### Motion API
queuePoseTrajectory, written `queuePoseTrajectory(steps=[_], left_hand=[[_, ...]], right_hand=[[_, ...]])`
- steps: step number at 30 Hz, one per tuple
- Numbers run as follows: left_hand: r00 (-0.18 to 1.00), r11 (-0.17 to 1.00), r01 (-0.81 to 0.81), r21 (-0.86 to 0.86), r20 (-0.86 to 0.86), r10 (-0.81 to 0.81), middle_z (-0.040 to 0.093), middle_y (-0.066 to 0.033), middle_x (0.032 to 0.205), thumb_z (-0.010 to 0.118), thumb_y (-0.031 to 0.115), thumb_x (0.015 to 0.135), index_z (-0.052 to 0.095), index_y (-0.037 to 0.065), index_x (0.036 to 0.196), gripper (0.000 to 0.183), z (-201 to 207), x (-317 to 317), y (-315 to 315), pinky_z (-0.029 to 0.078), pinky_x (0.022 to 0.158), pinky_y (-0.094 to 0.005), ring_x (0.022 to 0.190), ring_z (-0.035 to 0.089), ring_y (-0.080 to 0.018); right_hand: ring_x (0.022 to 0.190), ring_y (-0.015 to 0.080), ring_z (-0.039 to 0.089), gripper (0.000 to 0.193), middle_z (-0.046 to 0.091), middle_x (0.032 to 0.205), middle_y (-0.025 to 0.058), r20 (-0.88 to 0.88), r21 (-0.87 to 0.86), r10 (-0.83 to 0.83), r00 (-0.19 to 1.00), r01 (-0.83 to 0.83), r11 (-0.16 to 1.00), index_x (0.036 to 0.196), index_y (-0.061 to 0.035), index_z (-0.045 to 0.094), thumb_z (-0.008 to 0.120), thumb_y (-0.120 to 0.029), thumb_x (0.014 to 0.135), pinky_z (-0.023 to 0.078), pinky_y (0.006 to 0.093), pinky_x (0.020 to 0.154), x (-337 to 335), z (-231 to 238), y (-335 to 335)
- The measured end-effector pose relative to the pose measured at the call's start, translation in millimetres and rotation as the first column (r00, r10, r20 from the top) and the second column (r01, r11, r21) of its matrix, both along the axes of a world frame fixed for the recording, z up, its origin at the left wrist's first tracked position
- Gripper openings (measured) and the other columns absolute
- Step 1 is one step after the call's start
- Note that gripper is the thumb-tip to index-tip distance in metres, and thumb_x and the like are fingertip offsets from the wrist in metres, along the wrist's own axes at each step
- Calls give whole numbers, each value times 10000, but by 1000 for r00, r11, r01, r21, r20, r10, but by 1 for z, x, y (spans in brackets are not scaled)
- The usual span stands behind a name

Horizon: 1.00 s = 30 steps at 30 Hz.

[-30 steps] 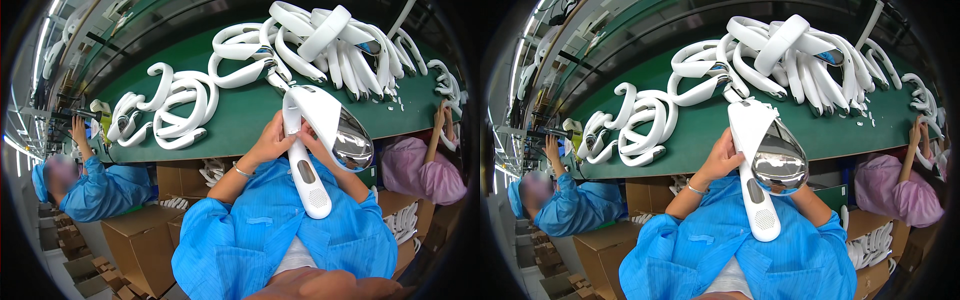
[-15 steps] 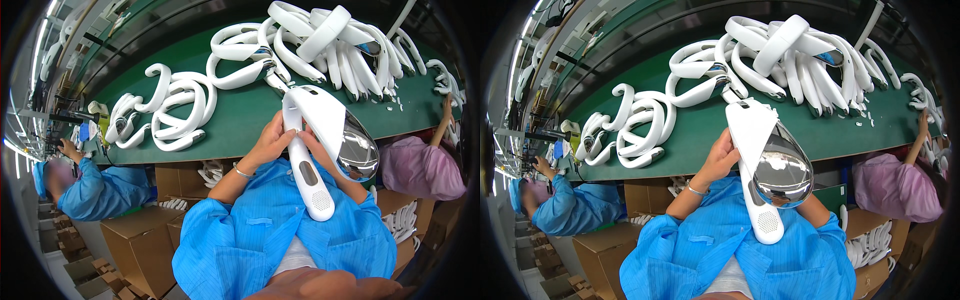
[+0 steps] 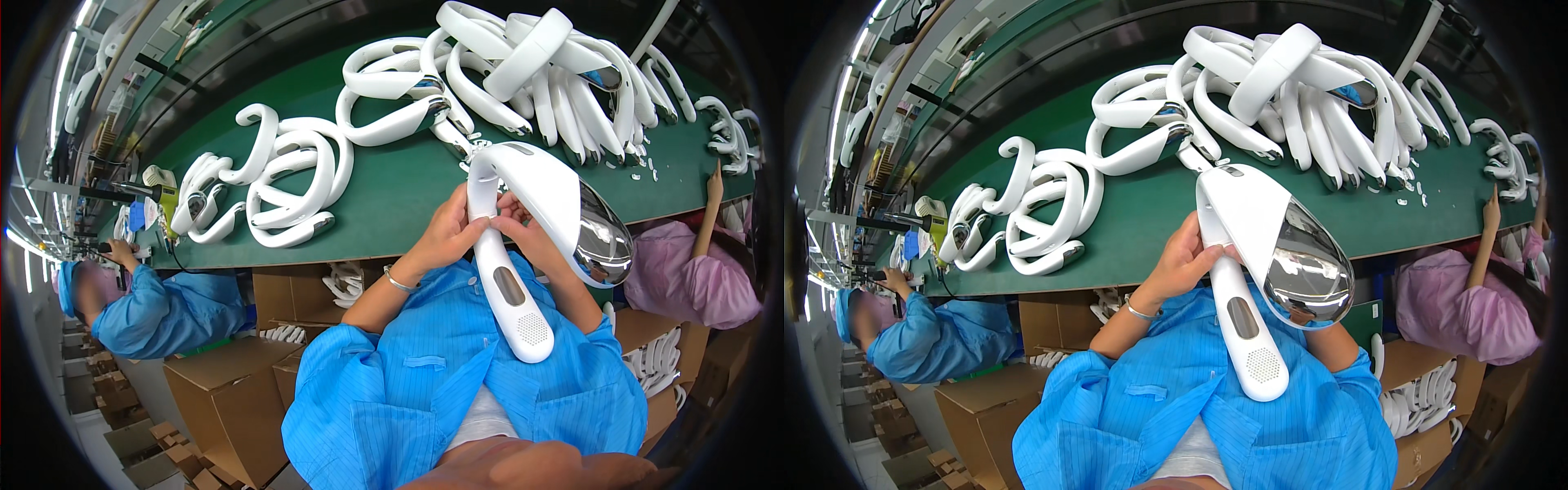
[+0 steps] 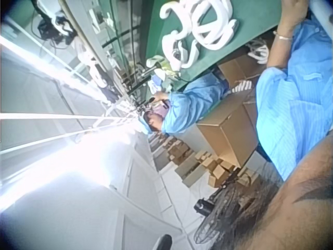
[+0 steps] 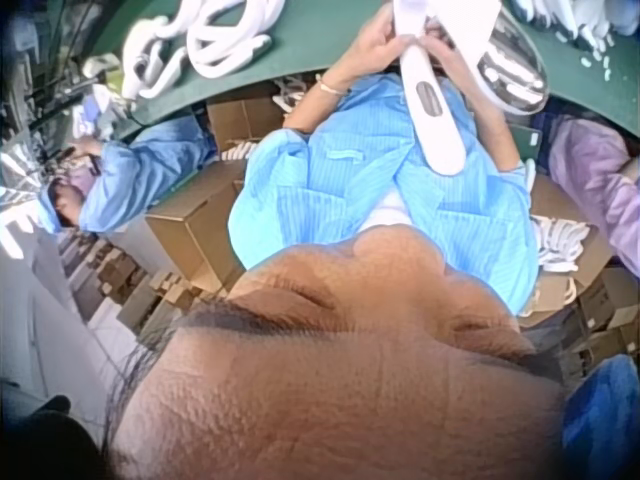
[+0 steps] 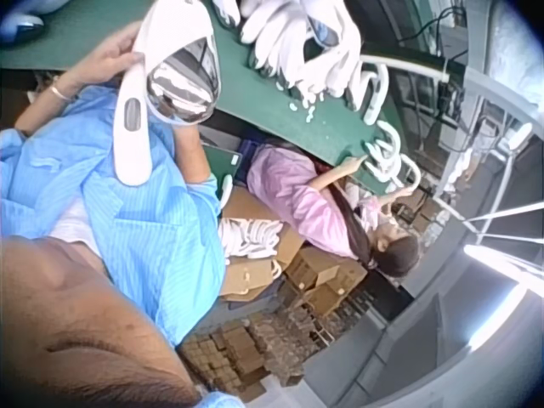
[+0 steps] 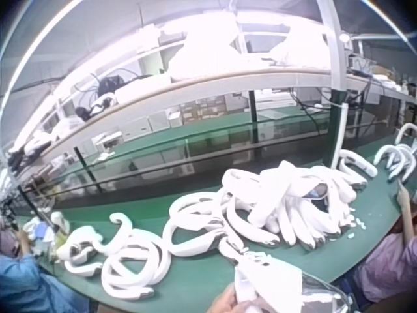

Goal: Assembling components of white plastic neck massagers on a factory production line.

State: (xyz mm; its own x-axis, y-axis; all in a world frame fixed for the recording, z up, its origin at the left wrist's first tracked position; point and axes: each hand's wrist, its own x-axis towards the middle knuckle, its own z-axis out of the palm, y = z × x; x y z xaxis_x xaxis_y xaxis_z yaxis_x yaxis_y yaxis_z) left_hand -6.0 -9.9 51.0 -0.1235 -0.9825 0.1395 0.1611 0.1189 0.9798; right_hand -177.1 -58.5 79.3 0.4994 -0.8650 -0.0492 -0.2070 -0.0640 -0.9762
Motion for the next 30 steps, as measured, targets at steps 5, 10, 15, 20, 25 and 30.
queuePoseTrajectory(steps=[5, 10, 15, 20, 25, 30], left_hand=[[1000, 999, 0, -37, -13, -1, 519, -146, 1187, 522, 74, 850, 313, -24, 1340, 542, 7, -2, 0, 454, 898, -321, 1074, 542, -186], [1000, 999, -1, -39, 7, 1, 519, -146, 1202, 535, 63, 842, 308, -31, 1340, 556, 14, -3, 2, 444, 923, -323, 1088, 538, -188], [998, 1000, 16, -11, 55, -15, 492, -137, 1213, 616, 47, 813, 316, -56, 1319, 598, 16, -4, 10, 448, 919, -317, 1080, 528, -177], [997, 997, 15, -76, 78, -9, 489, -139, 1217, 639, 26, 802, 286, -58, 1356, 661, 26, -4, 14, 468, 909, -317, 1081, 536, -186], [990, 985, 22, -174, 141, 3, 493, -169, 1277, 603, 20, 817, 266, -11, 1387, 663, 21, -5, 13, 509, 856, -324, 1077, 565, -226], [998, 994, -14, -107, 64, 21, 490, -145, 1217, 604, 27, 835, 280, -62, 1352, 616, 20, -12, 19, 462, 908, -322, 1084, 532, -188]], right_hand=[[718, 100, 512, 144, 576, 900, 41, 15, -4, -58, 998, 58, 998, 901, -3, 608, 660, -15, 768, 452, 231, 680, 0, -2, 5], [732, 104, 518, 140, 572, 926, 47, 146, 51, -98, 984, 92, 994, 902, -5, 607, 657, -11, 771, 456, 238, 695, -2, -3, 10], [747, 107, 524, 137, 569, 953, 53, 314, 168, -169, 934, 120, 978, 902, -6, 606, 654, -8, 774, 460, 244, 710, -4, -2, 20], [758, 110, 528, 135, 565, 973, 58, 364, 216, -206, 908, 132, 967, 903, -8, 606, 651, -5, 776, 463, 249, 722, -7, 2, 25], [873, 140, 575, 218, 571, 1079, 73, 293, 176, -35, 956, -18, 984, 992, -30, 626, 608, 35, 785, 464, 267, 817, -18, 4, 23], [933, 145, 584, 268, 600, 1084, 81, 155, 314, -11, 988, -39, 949, 1067, -21, 602, 626, -36, 800, 479, 266, 823, -23, -2, 17]])
